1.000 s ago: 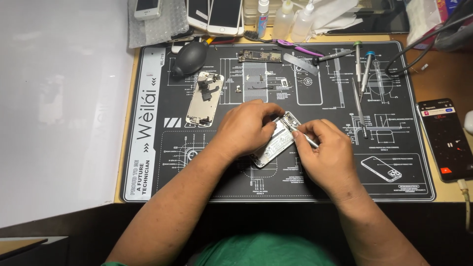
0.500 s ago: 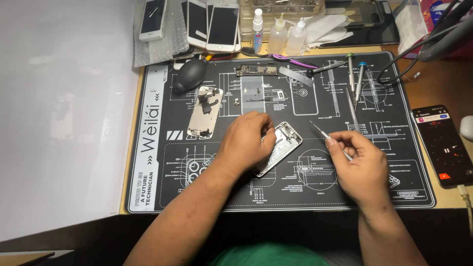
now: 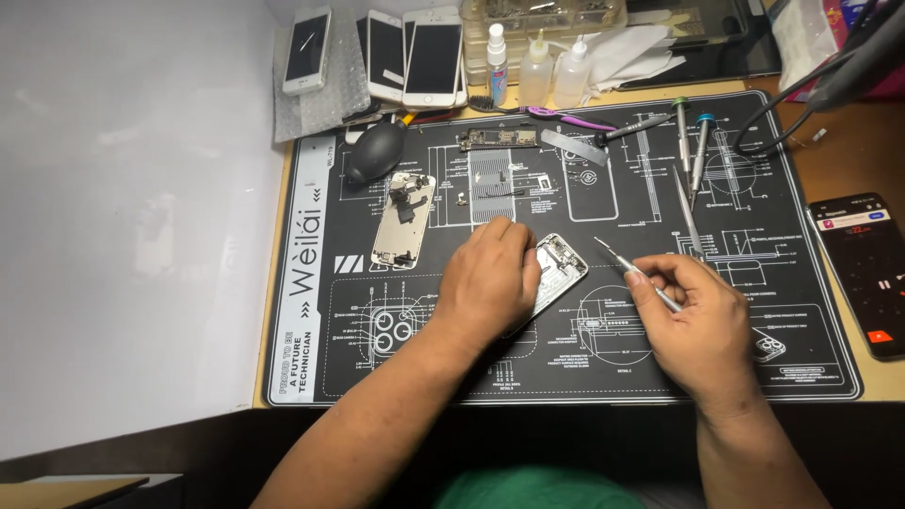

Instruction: Disassembling and repairing internal components of a smartphone using precision tools

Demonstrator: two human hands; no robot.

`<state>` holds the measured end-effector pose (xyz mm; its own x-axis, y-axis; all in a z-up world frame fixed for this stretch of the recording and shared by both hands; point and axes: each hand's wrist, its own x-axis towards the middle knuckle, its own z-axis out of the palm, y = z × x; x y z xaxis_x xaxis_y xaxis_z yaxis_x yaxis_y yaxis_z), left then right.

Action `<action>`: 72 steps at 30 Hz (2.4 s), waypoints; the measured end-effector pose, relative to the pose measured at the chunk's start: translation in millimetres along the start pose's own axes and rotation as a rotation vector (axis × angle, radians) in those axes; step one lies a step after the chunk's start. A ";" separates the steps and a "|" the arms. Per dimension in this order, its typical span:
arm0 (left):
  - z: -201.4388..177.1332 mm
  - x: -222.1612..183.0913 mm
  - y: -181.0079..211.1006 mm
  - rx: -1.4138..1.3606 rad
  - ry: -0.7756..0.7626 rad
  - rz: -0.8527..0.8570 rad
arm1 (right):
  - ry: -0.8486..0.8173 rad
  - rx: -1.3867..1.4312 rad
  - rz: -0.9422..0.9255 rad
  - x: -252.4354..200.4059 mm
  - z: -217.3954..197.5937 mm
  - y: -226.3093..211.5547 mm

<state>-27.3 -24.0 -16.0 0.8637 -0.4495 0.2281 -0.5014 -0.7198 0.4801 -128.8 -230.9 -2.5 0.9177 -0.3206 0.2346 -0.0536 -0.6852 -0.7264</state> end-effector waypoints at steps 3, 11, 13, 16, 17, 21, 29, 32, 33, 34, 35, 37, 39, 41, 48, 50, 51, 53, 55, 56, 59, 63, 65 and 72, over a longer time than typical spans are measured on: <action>0.6 0.0 1.4 0.056 0.005 0.033 | -0.006 0.027 0.018 -1.2 -1.3 -1.0; 5.7 -4.9 4.7 0.104 0.041 0.071 | -0.012 0.036 0.002 -0.7 -2.3 2.9; 5.1 -5.8 6.3 0.097 0.055 0.069 | -0.016 0.041 0.000 -0.4 -2.5 3.7; 3.7 -5.6 7.0 0.083 0.038 0.059 | -0.010 0.056 -0.008 -0.3 -2.1 4.1; 4.0 -4.8 6.4 0.126 0.059 0.099 | -0.009 0.056 -0.020 -0.1 -1.7 4.5; 1.4 -4.7 5.7 0.237 0.121 0.163 | -0.012 0.044 -0.004 -0.8 -0.9 7.7; 14.1 -3.9 -7.3 0.347 0.271 0.271 | 0.040 0.158 -0.032 3.1 -1.9 -1.2; 12.0 -7.0 -4.3 0.355 0.263 0.266 | 0.036 0.154 -0.035 2.2 -1.8 -1.4; 11.2 -6.9 -3.1 0.357 0.260 0.263 | 0.037 0.151 -0.042 2.8 -2.4 -1.4; 11.6 -7.6 -3.3 0.356 0.261 0.265 | 0.039 0.150 -0.043 2.3 -1.5 -0.8; 12.1 -7.7 -3.4 0.350 0.268 0.263 | 0.043 0.144 -0.042 2.3 -0.9 -0.1; 14.9 -7.0 -4.9 0.342 0.278 0.262 | 0.048 0.137 -0.043 3.1 -1.1 -0.4; 20.0 -8.2 -8.5 0.383 0.297 0.253 | 0.043 0.135 -0.061 2.8 -1.8 -2.0; 8.0 -9.4 -0.7 0.387 0.280 0.231 | 0.040 0.122 -0.065 2.3 -1.7 -2.2; 13.2 -9.7 -3.4 0.466 0.288 0.221 | 0.038 0.096 -0.071 3.1 -2.8 -2.9; 9.7 -9.3 -3.1 0.449 0.278 0.232 | 0.052 0.107 -0.061 2.9 -0.5 -1.8; 8.3 -8.9 -2.5 0.437 0.275 0.237 | 0.063 0.121 -0.062 3.2 0.1 -1.0; 13.0 -9.6 -5.0 0.455 0.288 0.251 | 0.063 0.123 -0.053 2.6 -0.6 -0.9; 14.9 -8.0 -7.4 0.478 0.305 0.262 | 0.062 0.129 -0.049 3.2 -0.5 -1.1; 15.4 -6.9 -8.4 0.490 0.313 0.286 | 0.062 0.131 -0.052 3.1 -0.2 -0.8; 16.2 -5.9 -9.4 0.487 0.315 0.305 | 0.057 0.131 -0.058 3.4 -1.1 -2.8; 16.4 -7.8 -8.4 0.461 0.311 0.273 | 0.056 0.131 -0.064 3.5 -0.9 -3.1; 13.9 -6.7 -7.5 0.442 0.306 0.269 | 0.056 0.126 -0.069 4.6 -0.9 -2.9; 10.7 -6.3 -6.6 0.417 0.241 0.241 | 0.045 0.116 -0.066 4.3 -1.1 -3.9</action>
<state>-30.0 -22.1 -29.7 0.6847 -0.5289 0.5014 -0.6221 -0.7826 0.0241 -125.1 -230.3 2.0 0.8989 -0.3081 0.3116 0.0547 -0.6266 -0.7774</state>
